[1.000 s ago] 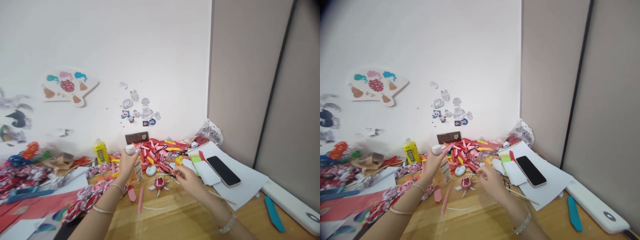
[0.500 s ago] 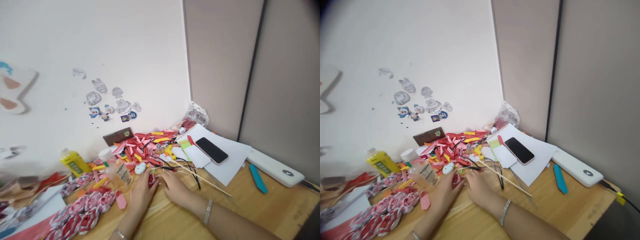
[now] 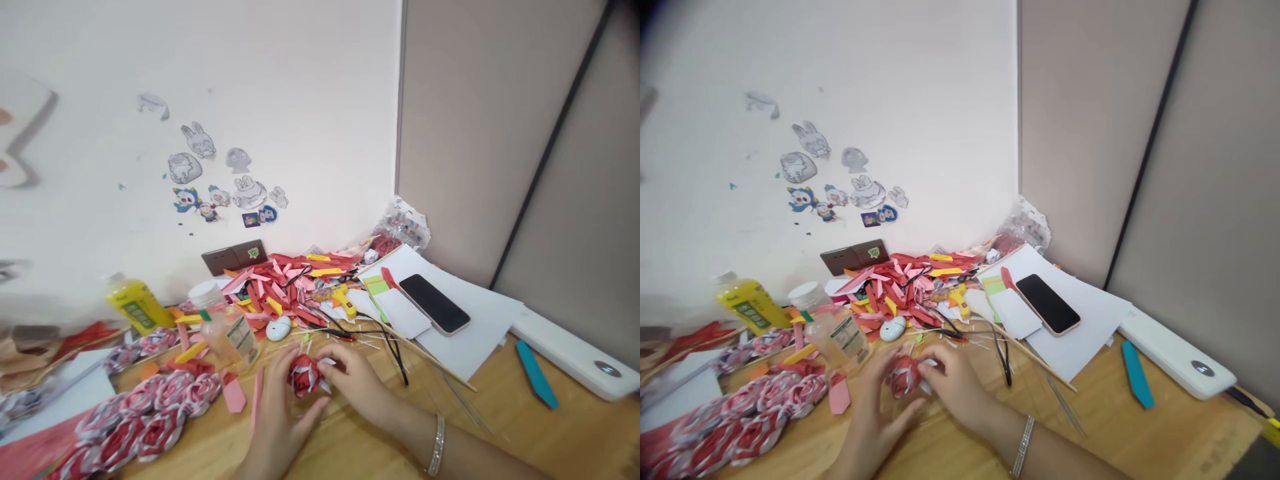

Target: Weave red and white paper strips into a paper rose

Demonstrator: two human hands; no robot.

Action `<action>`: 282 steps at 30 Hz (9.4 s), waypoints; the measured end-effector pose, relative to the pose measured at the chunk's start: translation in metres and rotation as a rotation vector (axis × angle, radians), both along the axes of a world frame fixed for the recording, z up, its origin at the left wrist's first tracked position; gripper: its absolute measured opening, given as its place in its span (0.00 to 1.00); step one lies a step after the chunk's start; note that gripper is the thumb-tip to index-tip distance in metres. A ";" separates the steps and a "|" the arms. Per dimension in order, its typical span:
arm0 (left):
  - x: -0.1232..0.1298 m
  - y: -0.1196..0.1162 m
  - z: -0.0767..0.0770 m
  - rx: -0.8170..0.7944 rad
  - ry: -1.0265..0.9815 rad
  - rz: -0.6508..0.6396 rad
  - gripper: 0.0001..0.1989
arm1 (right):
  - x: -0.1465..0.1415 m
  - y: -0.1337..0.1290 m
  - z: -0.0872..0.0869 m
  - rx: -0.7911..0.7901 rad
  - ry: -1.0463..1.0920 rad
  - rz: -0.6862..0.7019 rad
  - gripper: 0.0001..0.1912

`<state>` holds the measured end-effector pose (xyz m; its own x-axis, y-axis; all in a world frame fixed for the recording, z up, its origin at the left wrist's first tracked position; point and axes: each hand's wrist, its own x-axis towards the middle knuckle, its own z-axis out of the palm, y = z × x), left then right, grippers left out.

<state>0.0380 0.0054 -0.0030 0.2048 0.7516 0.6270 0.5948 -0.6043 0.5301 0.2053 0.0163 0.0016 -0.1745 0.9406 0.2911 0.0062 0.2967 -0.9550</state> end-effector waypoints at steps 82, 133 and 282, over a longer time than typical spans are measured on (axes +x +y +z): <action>-0.008 0.009 0.009 -0.043 0.248 -0.281 0.11 | 0.017 0.012 -0.001 -0.375 0.086 -0.038 0.11; 0.007 -0.004 0.004 0.193 0.239 -0.111 0.10 | 0.002 -0.006 0.006 0.192 -0.349 -0.152 0.18; 0.009 -0.008 0.004 0.151 0.294 -0.182 0.11 | 0.025 -0.002 0.020 0.352 -0.394 0.210 0.14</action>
<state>0.0472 -0.0022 0.0007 0.5142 0.5899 0.6225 0.5838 -0.7725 0.2498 0.2301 0.0146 0.0219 -0.5062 0.7322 0.4557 0.2484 0.6298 -0.7360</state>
